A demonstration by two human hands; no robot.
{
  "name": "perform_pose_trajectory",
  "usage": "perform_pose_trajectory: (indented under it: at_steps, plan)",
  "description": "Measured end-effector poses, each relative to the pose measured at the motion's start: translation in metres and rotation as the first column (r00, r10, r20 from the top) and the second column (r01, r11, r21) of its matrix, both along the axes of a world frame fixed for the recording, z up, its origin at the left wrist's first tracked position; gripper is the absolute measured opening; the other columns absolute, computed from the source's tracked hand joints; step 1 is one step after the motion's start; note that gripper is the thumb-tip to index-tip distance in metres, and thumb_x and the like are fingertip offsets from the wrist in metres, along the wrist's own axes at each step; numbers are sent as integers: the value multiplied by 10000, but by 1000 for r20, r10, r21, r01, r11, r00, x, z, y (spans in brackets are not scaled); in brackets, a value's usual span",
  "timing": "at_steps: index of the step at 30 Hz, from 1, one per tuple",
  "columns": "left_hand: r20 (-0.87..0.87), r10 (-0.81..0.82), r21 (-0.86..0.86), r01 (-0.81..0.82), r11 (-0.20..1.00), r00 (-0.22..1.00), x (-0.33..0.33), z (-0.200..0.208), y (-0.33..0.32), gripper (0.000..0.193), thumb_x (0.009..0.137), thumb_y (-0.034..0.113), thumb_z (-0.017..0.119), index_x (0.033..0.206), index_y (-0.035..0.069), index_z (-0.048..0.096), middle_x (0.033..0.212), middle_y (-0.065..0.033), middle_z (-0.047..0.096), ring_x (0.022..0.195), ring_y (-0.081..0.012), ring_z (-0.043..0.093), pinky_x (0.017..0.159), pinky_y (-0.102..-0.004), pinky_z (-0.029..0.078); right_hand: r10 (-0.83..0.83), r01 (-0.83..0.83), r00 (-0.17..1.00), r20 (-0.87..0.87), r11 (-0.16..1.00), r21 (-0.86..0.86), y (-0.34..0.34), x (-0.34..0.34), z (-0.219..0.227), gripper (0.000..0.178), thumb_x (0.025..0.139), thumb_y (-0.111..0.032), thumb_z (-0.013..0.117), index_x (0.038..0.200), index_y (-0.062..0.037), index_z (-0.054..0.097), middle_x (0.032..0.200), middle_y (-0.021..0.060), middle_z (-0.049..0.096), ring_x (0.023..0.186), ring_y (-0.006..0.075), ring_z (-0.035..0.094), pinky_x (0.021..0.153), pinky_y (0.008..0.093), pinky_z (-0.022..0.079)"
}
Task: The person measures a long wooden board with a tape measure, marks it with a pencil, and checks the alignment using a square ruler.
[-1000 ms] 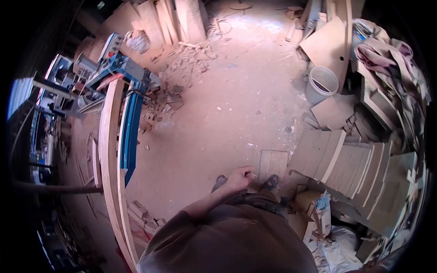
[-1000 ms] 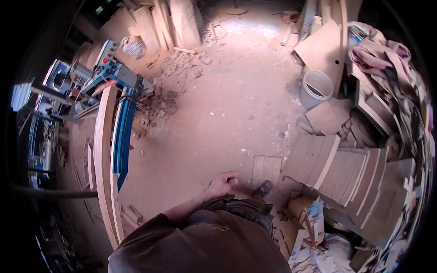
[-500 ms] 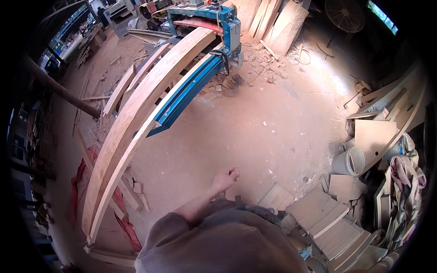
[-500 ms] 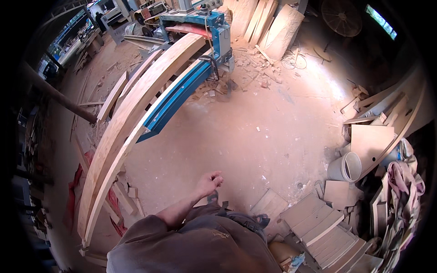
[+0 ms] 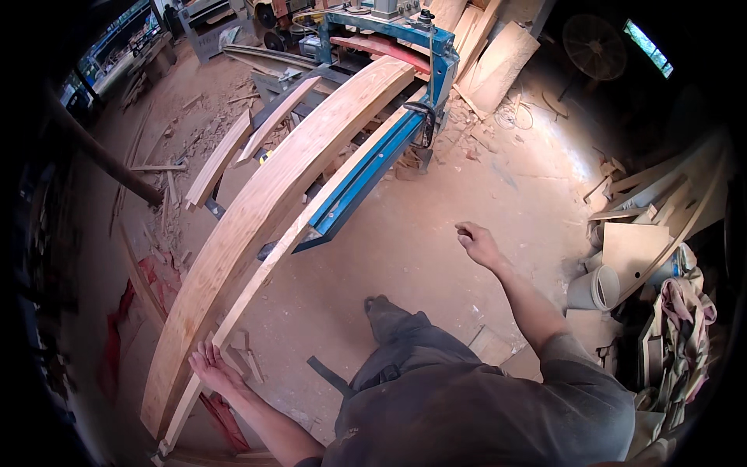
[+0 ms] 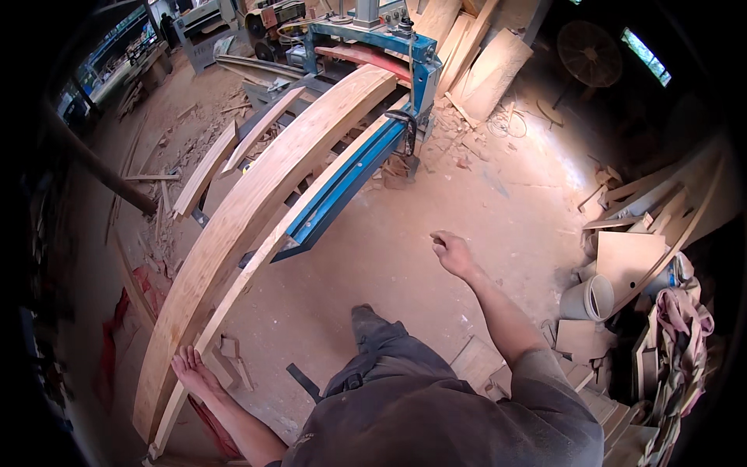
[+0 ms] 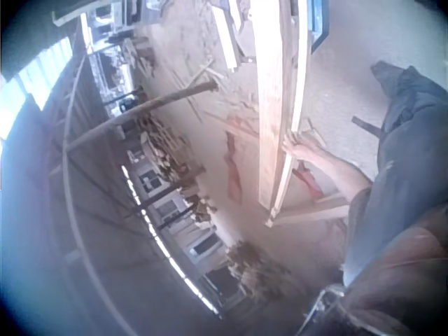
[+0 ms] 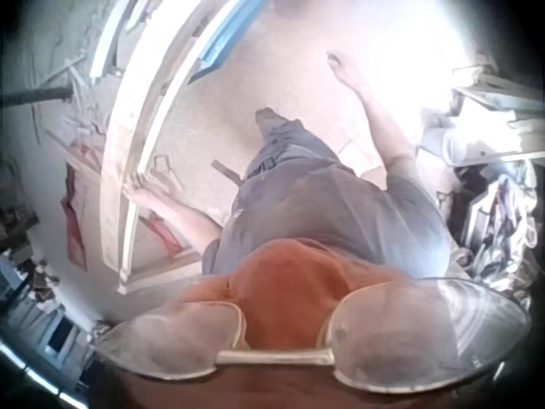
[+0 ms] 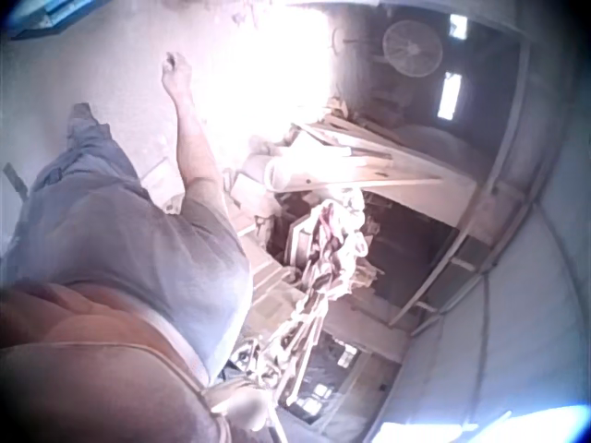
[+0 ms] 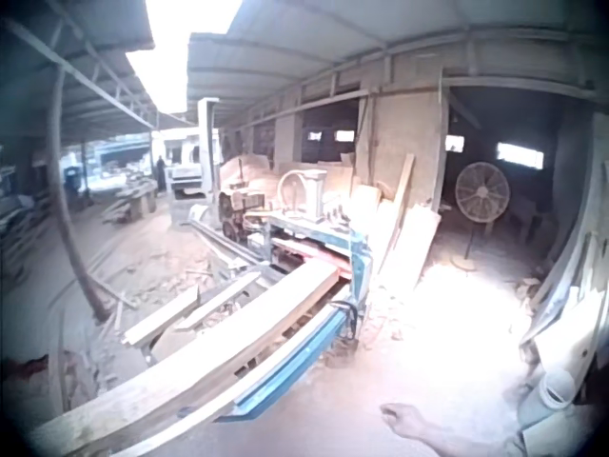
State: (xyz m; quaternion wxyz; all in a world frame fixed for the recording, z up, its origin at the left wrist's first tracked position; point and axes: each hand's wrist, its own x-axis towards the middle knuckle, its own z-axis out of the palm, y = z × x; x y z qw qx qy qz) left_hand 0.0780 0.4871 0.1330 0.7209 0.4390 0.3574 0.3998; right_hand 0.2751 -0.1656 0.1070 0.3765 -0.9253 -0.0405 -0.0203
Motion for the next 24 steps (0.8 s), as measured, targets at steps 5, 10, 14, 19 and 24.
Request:
perform_pose_trajectory:
  at_steps: [5, 10, 14, 19, 24]
  plan:
    - [-68, 269, -256, -278, 926, 961, -10, -5, 77, 744, 1025, 360, 526, 1519, -107, 223, 1541, -287, 318, 1431, -357, 347, 1176, -454, 310, 331, -309, 926, 181, 941, -138, 167, 132, 76, 290, 954, -182, 552, 1166, -12, 655, 1114, 199, 674, 1108, 359, 621, 965, 441, 489]
    - [-190, 230, -170, -263, 950, 954, -18, -46, 177, 911, 971, 453, 587, 1569, -37, 104, 1639, -228, 127, 1478, -379, 212, 1201, -525, 166, 483, -433, 812, 329, 875, -216, 288, 213, 89, 258, 948, -168, 574, 1113, 6, 668, 1137, 193, 655, 1129, 351, 604, 985, 438, 479]
    - [-338, 444, -72, -494, 867, 830, -27, -102, 226, 452, 925, 257, 671, 1259, -45, 626, 1166, -199, 666, 956, -328, 655, 817, -459, 569, 539, -455, 736, 410, 842, -289, 361, 260, 71, 266, 939, -155, 600, 1152, -4, 654, 1216, 188, 629, 1229, 365, 545, 1064, 454, 429]
    - [-821, 351, 370, -48, 928, 451, -90, -201, 299, 502, 882, 388, 687, 1214, 12, 670, 1208, -184, 672, 1021, -316, 666, 867, -473, 562, 664, -574, 676, 318, 746, -337, 430, 296, 51, 332, 915, -166, 631, 1215, -25, 620, 1287, 175, 602, 1290, 372, 498, 1111, 464, 393]
    - [-851, 255, -129, 654, 746, -459, 20, -96, 241, 775, 774, 617, 697, 1316, 68, 623, 1339, -192, 612, 1227, -277, 600, 964, -416, 533, 725, -596, 642, 250, 677, -432, 470, 296, 33, 309, 916, -173, 618, 1184, -19, 618, 1211, 172, 606, 1255, 369, 511, 1087, 468, 406]
